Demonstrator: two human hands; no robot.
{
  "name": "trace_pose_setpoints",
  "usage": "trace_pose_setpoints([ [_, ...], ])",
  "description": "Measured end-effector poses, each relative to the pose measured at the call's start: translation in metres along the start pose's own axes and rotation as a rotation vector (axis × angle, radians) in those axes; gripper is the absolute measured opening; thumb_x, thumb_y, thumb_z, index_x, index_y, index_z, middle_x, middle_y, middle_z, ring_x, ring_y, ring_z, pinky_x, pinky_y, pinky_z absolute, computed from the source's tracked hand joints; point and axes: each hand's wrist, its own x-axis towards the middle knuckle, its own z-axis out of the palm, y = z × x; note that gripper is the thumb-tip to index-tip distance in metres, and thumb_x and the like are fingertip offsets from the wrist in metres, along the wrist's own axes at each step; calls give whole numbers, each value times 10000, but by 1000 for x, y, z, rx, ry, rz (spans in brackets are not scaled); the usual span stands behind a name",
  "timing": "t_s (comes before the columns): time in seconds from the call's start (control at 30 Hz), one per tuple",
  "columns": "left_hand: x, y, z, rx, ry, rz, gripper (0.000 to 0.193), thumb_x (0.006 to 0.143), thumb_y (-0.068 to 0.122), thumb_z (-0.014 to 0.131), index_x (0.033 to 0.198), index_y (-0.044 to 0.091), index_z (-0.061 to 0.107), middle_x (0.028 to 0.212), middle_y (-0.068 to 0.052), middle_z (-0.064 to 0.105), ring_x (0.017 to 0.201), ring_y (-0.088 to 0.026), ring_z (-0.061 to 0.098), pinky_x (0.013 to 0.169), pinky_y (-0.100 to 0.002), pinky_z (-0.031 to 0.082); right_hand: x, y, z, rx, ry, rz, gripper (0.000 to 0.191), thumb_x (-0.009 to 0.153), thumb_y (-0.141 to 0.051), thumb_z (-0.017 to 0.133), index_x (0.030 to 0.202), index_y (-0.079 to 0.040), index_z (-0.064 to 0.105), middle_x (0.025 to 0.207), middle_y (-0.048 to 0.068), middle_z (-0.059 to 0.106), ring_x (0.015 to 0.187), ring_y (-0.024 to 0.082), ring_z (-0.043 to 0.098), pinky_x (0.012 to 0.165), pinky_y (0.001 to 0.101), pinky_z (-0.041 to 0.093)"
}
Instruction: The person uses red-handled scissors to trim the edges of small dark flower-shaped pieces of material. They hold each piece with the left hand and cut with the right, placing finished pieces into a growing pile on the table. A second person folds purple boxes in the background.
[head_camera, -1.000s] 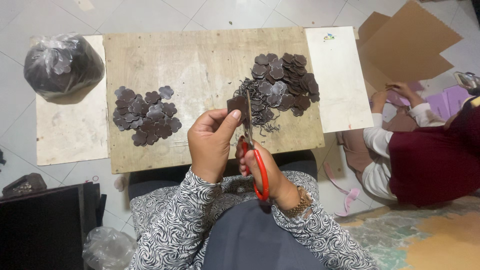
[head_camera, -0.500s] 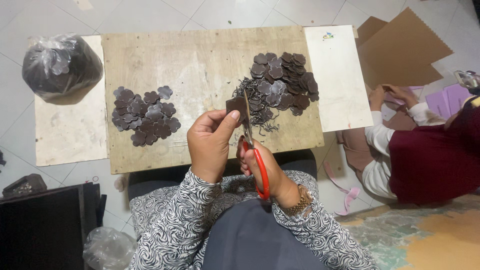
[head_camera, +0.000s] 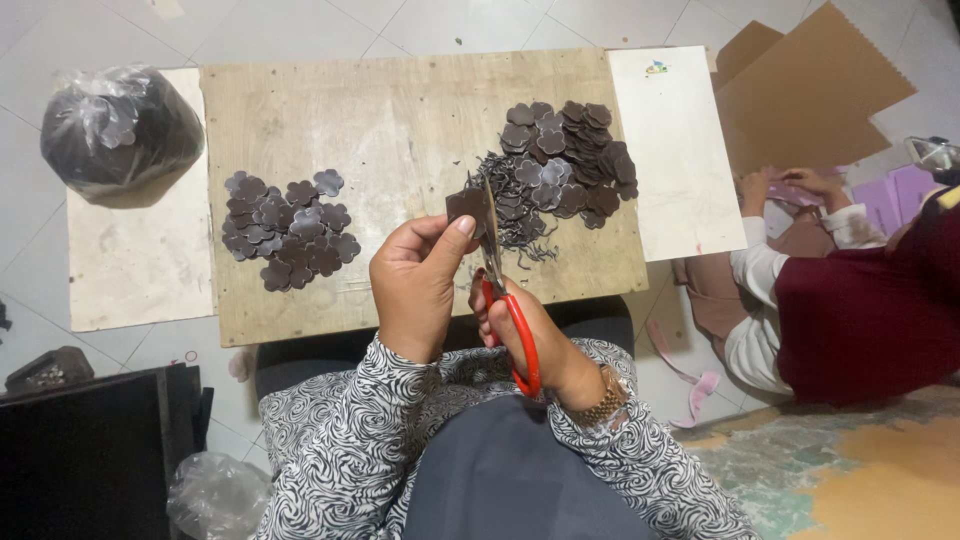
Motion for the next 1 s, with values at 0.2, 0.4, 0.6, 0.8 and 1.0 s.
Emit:
trace_pose_setpoints([
  [0.2, 0, -1, 0, -6, 4, -7, 168, 939, 54, 736, 1060, -55, 697, 991, -105, 755, 867, -134, 717, 800, -259, 595, 0, 3, 2, 38, 43, 1, 609, 1014, -670, 466, 1023, -61, 484, 841, -10, 435, 713, 73, 422, 619, 226, 423],
  [0.4, 8, 4, -8, -17, -28, -54, 161, 930, 53, 742, 1050, -45, 699, 970, -94, 756, 844, -129, 719, 781, -252, 589, 0, 0, 0, 15, 18, 2, 593, 1011, -663, 476, 982, -70, 479, 842, -16, 428, 711, 70, 414, 601, 217, 405],
  [0.6, 10, 14, -14, 63, -51, -105, 160, 925, 59, 742, 1039, -44, 701, 946, -93, 769, 821, -120, 722, 709, -236, 546, 0, -3, 0, 21, 15, 47, 566, 1013, -639, 517, 979, -75, 484, 832, -27, 429, 697, 64, 402, 603, 219, 391],
  [0.8, 14, 18, -19, 27, -103, -89, 147, 916, 26, 743, 1029, -54, 697, 974, -110, 768, 853, -129, 731, 795, -254, 602, 0, -2, -1, 14, 1, 59, 503, 1029, -582, 520, 1001, -81, 498, 849, -34, 446, 703, 57, 402, 604, 217, 388],
  [1.0, 14, 19, -23, 57, -125, -78, 150, 907, 9, 750, 1032, -58, 700, 981, -109, 768, 867, -122, 729, 812, -252, 602, 0, 0, 0, 1, 1, 72, 465, 1040, -553, 517, 1004, -89, 499, 838, -35, 445, 689, 53, 399, 585, 215, 381],
])
